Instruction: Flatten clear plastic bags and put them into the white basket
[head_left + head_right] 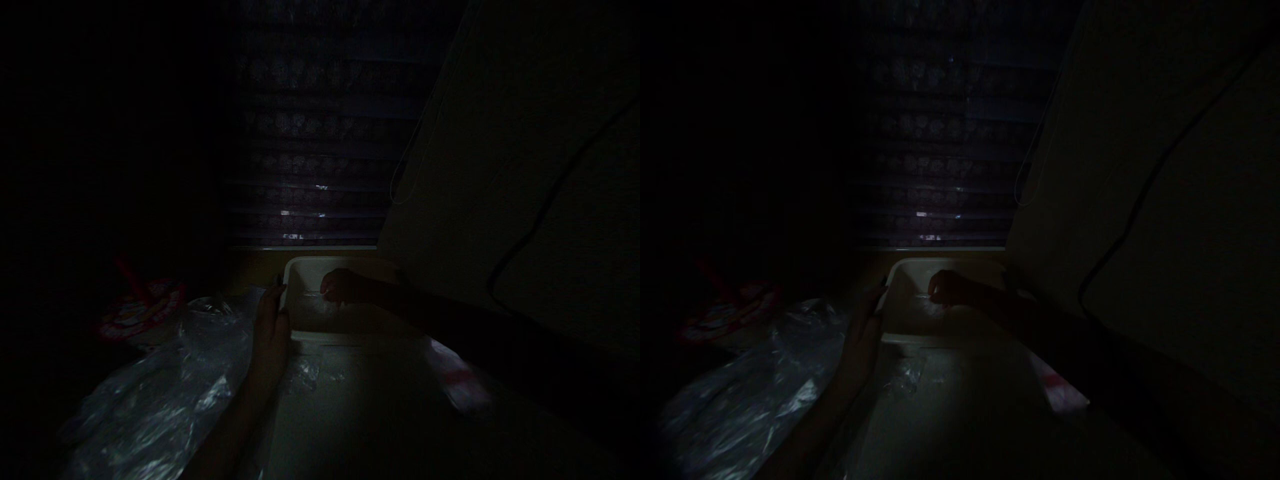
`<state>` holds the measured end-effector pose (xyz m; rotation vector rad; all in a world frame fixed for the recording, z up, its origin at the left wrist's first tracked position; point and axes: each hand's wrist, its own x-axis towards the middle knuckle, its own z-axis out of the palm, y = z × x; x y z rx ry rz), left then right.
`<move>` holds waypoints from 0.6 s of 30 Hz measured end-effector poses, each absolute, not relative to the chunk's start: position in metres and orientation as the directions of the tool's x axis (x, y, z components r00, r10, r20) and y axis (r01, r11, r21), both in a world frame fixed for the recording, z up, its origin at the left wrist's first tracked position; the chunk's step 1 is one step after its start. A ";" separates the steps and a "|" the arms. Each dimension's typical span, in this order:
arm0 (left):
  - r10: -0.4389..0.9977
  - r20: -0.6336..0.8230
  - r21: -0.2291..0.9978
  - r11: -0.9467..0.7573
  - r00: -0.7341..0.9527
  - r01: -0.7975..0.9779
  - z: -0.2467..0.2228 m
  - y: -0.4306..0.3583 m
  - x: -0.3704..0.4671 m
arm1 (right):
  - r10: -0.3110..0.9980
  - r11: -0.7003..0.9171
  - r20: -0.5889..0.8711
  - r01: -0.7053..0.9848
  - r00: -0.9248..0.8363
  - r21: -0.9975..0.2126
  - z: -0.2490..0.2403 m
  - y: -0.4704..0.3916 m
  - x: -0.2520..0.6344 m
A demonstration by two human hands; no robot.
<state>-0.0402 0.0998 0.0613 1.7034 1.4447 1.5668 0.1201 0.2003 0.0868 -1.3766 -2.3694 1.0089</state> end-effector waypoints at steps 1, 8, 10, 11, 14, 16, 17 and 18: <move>0.864 0.473 0.834 -0.375 -0.172 0.406 0.061 0.100 -0.040 | 0.810 0.340 -0.180 0.698 -0.558 -0.630 0.084 0.199 0.116; 0.879 0.447 0.845 -0.354 -0.167 0.401 0.061 0.100 -0.040 | 0.765 0.395 -0.264 0.751 -0.588 -0.529 0.073 0.194 0.093; 0.880 0.445 0.848 -0.355 -0.166 0.393 0.060 0.101 -0.040 | 0.759 0.394 -0.271 0.749 -0.592 -0.532 0.073 0.196 0.091; 0.878 0.449 0.847 -0.360 -0.165 0.390 0.059 0.102 -0.040 | 0.756 0.392 -0.273 0.746 -0.595 -0.538 0.073 0.196 0.091; 0.870 0.467 0.841 -0.382 -0.159 0.383 0.058 0.103 -0.040 | 0.748 0.386 -0.272 0.731 -0.605 -0.563 0.073 0.199 0.092; 0.869 0.470 0.839 -0.386 -0.154 0.383 0.059 0.102 -0.041 | 0.752 0.373 -0.255 0.711 -0.608 -0.596 0.071 0.202 0.092; 0.870 0.470 0.838 -0.387 -0.150 0.385 0.059 0.102 -0.041 | 0.759 0.367 -0.237 0.700 -0.606 -0.613 0.069 0.203 0.091; 0.870 0.472 0.835 -0.389 -0.143 0.388 0.059 0.102 -0.041 | 0.773 0.345 -0.214 0.680 -0.597 -0.647 0.067 0.204 0.091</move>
